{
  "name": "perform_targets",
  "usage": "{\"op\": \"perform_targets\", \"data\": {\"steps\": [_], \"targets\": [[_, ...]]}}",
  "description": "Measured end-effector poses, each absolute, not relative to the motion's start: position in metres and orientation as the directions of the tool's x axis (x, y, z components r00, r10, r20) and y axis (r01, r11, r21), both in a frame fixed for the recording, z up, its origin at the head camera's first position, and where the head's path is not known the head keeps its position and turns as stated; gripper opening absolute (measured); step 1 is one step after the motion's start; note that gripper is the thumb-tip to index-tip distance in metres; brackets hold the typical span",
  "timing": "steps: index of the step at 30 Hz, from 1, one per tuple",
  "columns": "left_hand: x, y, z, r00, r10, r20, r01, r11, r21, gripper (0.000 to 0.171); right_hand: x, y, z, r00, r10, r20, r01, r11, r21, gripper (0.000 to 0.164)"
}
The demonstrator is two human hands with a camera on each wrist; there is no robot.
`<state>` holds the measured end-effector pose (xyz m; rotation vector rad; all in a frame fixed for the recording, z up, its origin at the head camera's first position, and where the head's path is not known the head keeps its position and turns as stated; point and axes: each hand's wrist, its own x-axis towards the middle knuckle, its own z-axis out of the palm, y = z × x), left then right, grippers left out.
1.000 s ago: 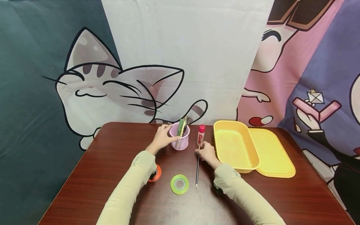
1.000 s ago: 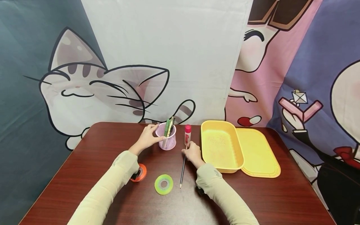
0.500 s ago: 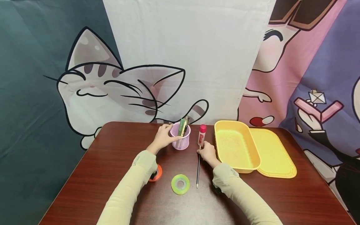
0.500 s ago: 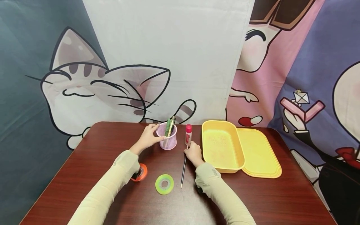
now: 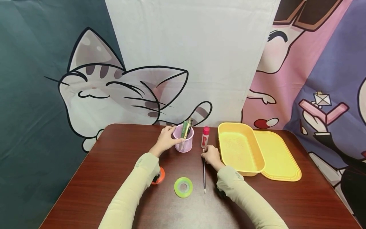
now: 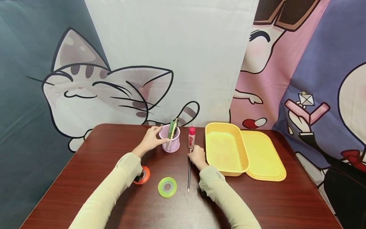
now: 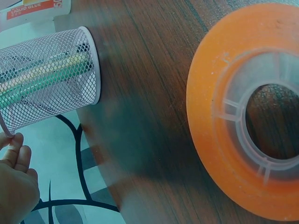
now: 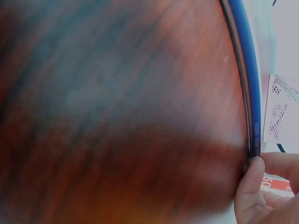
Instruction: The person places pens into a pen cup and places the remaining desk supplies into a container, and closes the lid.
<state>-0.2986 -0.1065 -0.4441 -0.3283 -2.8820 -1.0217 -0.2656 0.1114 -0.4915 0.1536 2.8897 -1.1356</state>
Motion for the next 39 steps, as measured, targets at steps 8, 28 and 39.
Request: {"op": "perform_targets", "data": {"steps": [8,28,39], "targets": [[-0.298,-0.105,-0.444,-0.977,0.175,0.124,0.214,0.755,0.619,0.087,-0.263,0.113,-0.492,-0.994,0.086,-0.068,0.110,0.727,-0.678,0.013],[-0.298,-0.106,-0.444,-0.971,0.186,0.150,0.239,0.764,0.600,0.087,-0.259,0.111,-0.481,-0.991,0.087,-0.104,0.135,0.648,-0.749,0.013],[-0.298,-0.106,-0.445,-0.975,0.174,0.135,0.220,0.757,0.616,0.086,-0.250,0.102,-0.452,-0.997,0.027,-0.071,0.075,0.543,-0.837,0.014]]}}
